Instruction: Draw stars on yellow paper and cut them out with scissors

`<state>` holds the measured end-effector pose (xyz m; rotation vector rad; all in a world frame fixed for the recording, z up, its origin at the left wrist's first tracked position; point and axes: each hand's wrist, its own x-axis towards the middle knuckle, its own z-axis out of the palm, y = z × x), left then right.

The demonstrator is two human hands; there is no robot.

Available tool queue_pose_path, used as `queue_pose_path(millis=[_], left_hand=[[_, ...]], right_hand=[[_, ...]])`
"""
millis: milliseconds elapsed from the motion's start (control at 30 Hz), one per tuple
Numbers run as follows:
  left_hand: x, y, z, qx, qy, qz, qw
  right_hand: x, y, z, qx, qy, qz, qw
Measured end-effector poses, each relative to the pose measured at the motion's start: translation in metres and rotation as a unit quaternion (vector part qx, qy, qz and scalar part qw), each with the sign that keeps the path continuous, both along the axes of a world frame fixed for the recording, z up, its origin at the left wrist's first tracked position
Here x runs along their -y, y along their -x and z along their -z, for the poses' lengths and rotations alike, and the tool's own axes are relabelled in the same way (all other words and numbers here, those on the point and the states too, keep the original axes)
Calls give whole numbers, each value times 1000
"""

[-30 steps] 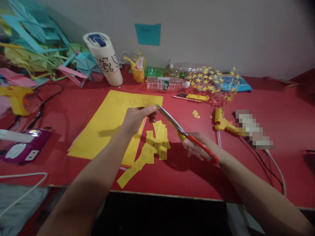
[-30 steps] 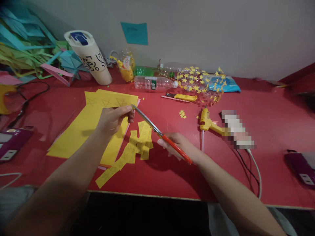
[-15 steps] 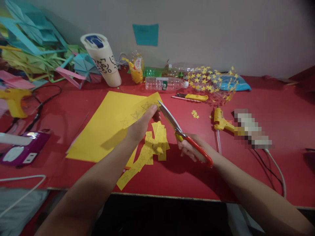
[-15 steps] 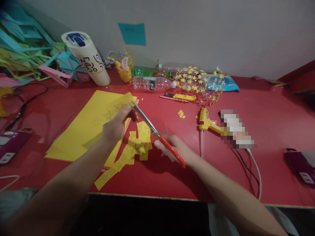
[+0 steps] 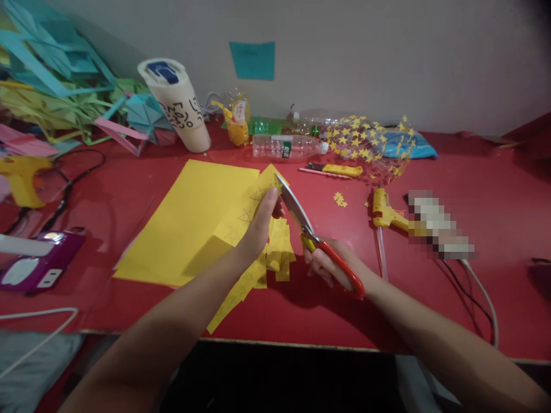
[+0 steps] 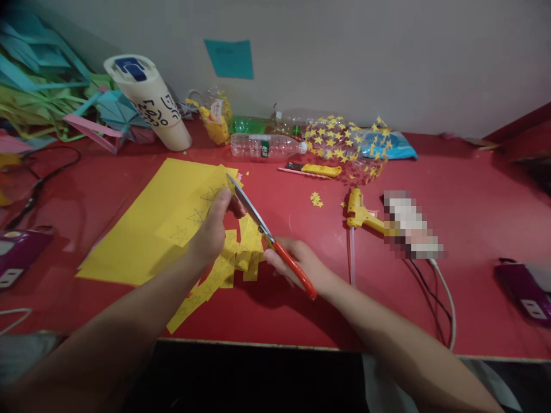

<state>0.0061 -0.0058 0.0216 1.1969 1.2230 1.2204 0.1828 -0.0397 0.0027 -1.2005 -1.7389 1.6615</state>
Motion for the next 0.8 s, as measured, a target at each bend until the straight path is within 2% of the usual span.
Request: queue_pose_path(millis=[233,433,800], left_hand=[[1,-4,6,-9,-37,-6,999],[-2,-4,13,-3,-73,2,997],[-3,-2,17,3,-72,22,997]], right_hand=[[6,6,3,-17,-31,6,999],[6,10,2,-39,-28,15,999],[9,11,-1,-35,12,42,998]])
